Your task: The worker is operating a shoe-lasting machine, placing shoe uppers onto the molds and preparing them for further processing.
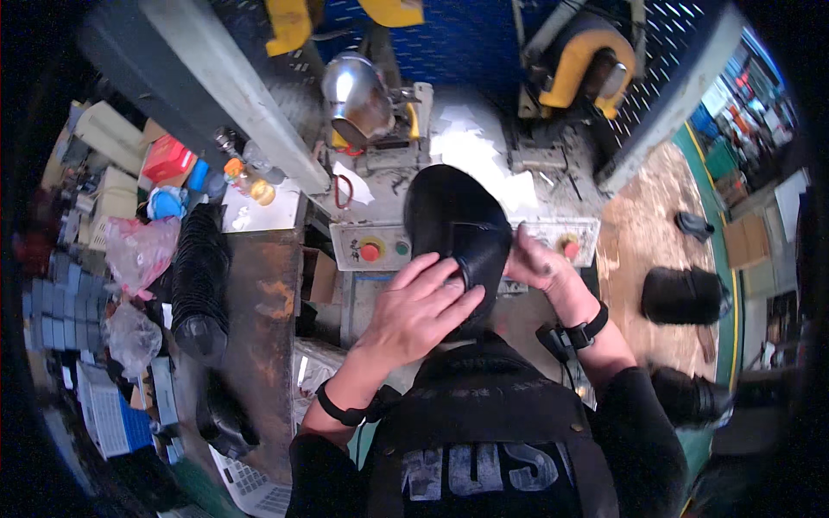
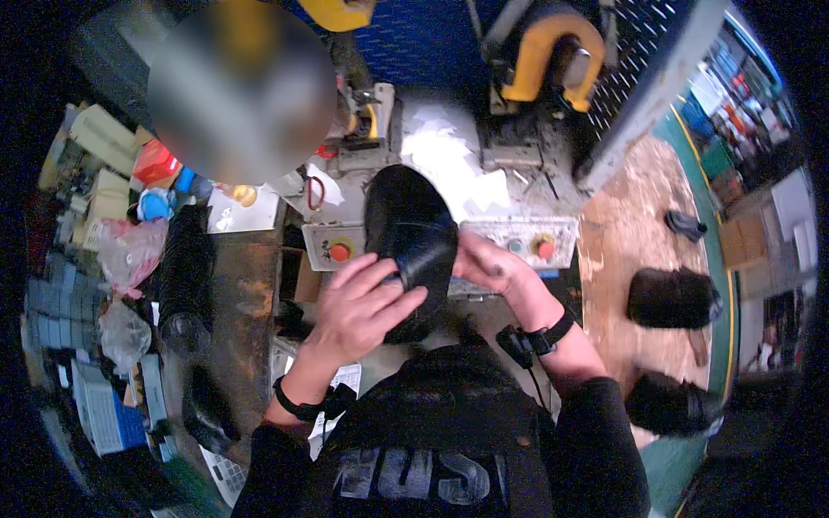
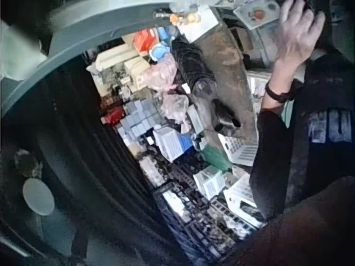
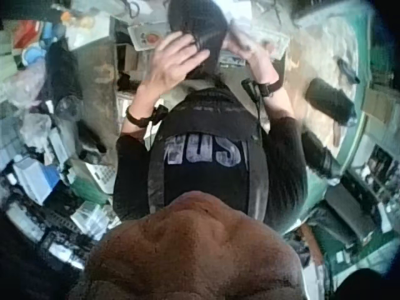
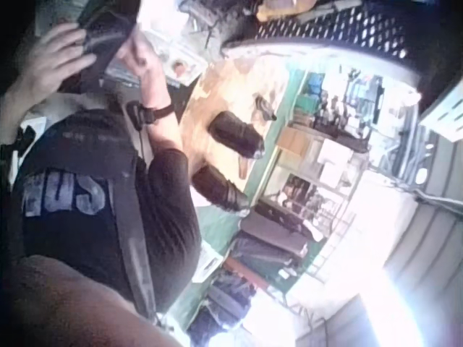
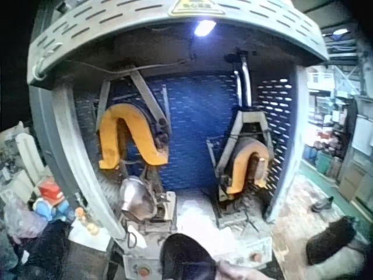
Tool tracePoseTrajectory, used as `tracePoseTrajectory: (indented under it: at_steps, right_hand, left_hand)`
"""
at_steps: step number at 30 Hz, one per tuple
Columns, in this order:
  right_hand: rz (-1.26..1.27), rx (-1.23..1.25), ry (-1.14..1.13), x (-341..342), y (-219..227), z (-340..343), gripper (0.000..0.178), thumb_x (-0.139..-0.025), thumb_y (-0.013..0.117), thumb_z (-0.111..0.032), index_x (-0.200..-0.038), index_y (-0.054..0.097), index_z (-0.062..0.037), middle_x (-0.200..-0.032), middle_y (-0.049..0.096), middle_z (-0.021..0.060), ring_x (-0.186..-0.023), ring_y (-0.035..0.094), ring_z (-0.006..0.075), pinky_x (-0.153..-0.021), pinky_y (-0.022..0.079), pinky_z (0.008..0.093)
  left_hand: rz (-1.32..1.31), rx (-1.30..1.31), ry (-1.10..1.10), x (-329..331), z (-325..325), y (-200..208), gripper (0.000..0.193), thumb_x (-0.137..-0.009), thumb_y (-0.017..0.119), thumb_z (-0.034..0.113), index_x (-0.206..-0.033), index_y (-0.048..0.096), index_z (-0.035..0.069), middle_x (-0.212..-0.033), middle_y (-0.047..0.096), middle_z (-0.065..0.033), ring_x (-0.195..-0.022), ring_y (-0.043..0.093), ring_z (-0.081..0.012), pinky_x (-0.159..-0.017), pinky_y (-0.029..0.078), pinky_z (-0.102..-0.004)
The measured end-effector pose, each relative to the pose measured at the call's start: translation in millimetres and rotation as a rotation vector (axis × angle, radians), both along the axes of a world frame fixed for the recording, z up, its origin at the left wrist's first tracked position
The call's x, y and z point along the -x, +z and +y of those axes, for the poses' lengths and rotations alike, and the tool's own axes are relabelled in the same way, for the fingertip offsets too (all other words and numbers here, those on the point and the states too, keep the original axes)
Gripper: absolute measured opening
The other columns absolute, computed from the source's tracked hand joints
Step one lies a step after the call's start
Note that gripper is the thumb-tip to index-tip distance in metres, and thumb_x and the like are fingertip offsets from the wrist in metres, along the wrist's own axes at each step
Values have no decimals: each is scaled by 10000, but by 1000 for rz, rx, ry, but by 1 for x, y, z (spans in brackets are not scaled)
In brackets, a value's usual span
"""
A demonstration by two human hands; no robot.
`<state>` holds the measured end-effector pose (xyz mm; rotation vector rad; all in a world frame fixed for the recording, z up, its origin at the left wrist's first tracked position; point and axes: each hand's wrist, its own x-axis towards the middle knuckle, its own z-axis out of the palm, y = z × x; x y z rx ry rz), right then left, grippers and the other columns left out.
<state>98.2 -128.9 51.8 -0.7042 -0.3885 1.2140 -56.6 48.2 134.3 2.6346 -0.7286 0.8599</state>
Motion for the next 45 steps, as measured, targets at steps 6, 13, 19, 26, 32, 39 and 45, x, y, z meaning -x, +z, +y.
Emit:
tracePoseTrajectory:
  at_steps: [6, 13, 19, 26, 32, 39, 45]
  right_hand:
    - [251, -89, -368, 48, 1, -37, 409, -798, 587, -43, -1192, 476, -33, -1095, 580, 121, -970, 582, 256, -866, 468, 412]
    - [278, -308, -499, 66, -21, -126, 437, -785, 603, -58, -1201, 473, -30, -1115, 570, 125, -982, 565, 257, -806, 483, 412]
    - [166, -349, -819, 86, -27, -241, 434, -779, 621, -65, -1187, 479, -18, -1113, 571, 122, -992, 561, 244, -838, 471, 421]
    - [-91, -327, -1389, 154, 32, -432, 411, -802, 589, -50, -1188, 456, -6, -1063, 588, 142, -927, 598, 275, -818, 483, 443]
    - [-93, 53, -2229, 233, 47, -581, 330, -861, 542, -239, -1157, 526, -94, -988, 624, 87, -862, 608, 229, -736, 489, 342]
    - [-569, 1171, -2362, 263, 16, -619, 466, -904, 457, -152, -1344, 336, -63, -1355, 378, 109, -1259, 334, 230, -1043, 240, 343]
    - [-806, 1610, -2095, 210, -14, -634, 456, -921, 423, -274, -1303, 363, -32, -1348, 336, 164, -1261, 311, 309, -1046, 229, 385]
  left_hand:
    - [120, 122, -125, 15, -40, -27, 347, -698, 607, 139, -1044, 626, 113, -937, 606, -42, -1017, 536, -240, -940, 351, -437]
    - [174, 174, -195, 15, -96, -55, 365, -659, 705, 153, -1012, 638, 88, -921, 607, -32, -1008, 538, -227, -968, 295, -463]
    - [170, 111, -488, -26, -194, -52, 255, -706, 655, 123, -958, 650, 83, -871, 610, -31, -915, 550, -211, -895, 364, -433]
    - [92, 104, -955, -73, -392, -18, 326, -635, 651, 82, -961, 642, 80, -836, 599, -29, -853, 551, -214, -862, 387, -425]
    - [27, 231, -1313, -72, -589, 20, 271, -704, 623, 131, -972, 626, 85, -702, 569, -43, -751, 552, -212, -716, 397, -363]
    - [302, 40, -1258, -55, -749, -34, 333, -771, 592, 219, -1102, 578, 193, -993, 546, -93, -943, 514, -268, -766, 412, -410]
    - [632, 21, -1087, -80, -762, -60, 335, -885, 450, 259, -1210, 514, 207, -1169, 494, -104, -1140, 413, -279, -904, 349, -442]
